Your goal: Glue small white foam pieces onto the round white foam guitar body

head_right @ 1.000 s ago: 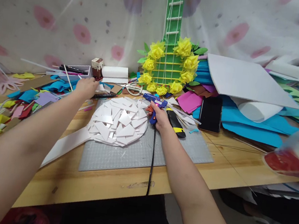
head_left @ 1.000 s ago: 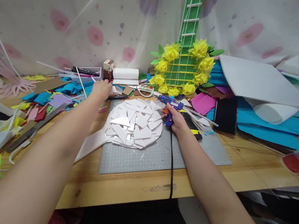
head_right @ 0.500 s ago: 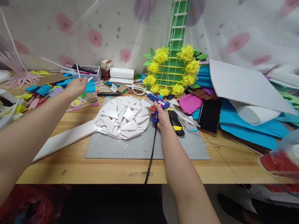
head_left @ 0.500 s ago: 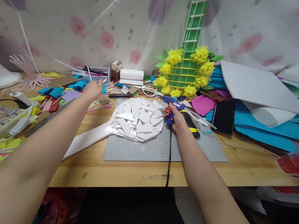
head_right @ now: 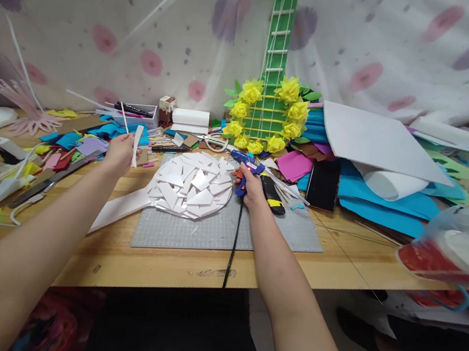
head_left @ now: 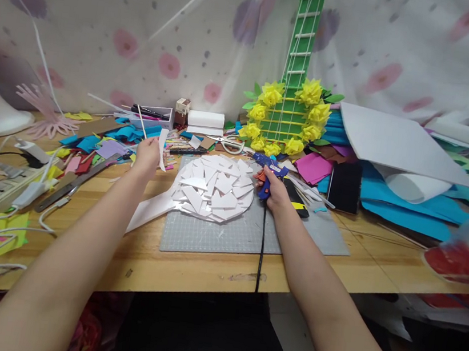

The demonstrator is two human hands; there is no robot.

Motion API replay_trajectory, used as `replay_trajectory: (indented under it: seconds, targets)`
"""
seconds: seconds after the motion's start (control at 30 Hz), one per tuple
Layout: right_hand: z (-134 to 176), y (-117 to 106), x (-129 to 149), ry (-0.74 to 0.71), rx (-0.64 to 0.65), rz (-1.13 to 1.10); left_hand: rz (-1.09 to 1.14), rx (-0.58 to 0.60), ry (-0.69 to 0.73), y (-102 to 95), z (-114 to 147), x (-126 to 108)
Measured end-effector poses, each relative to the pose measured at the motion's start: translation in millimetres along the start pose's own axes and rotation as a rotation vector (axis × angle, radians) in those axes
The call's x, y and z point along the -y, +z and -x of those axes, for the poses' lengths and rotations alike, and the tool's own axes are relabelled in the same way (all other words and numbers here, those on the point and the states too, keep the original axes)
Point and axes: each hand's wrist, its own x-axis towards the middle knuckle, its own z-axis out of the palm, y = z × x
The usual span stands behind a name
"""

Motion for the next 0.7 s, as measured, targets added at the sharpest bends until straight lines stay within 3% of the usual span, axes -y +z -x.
replay_trajectory:
  seconds: [0.13,0.23,0.43,0.7]
  targets:
    - [0,1,-1,-0.007,0.010,0.018,-0.005,0.012,-0.010,-2.6,1,4]
    - [1,2,0,-0.020,0.017,0.017,0.193,0.037,-0.086,-10.3,2,3]
    - [7,-4,8,0.025,0.023,0.028,0.576,-0.102,-0.172,-28.3,10,-2]
    - [13,0,6,0.021,-0.061,0.046,0.790,0.225,-0.260,-13.1,20,22]
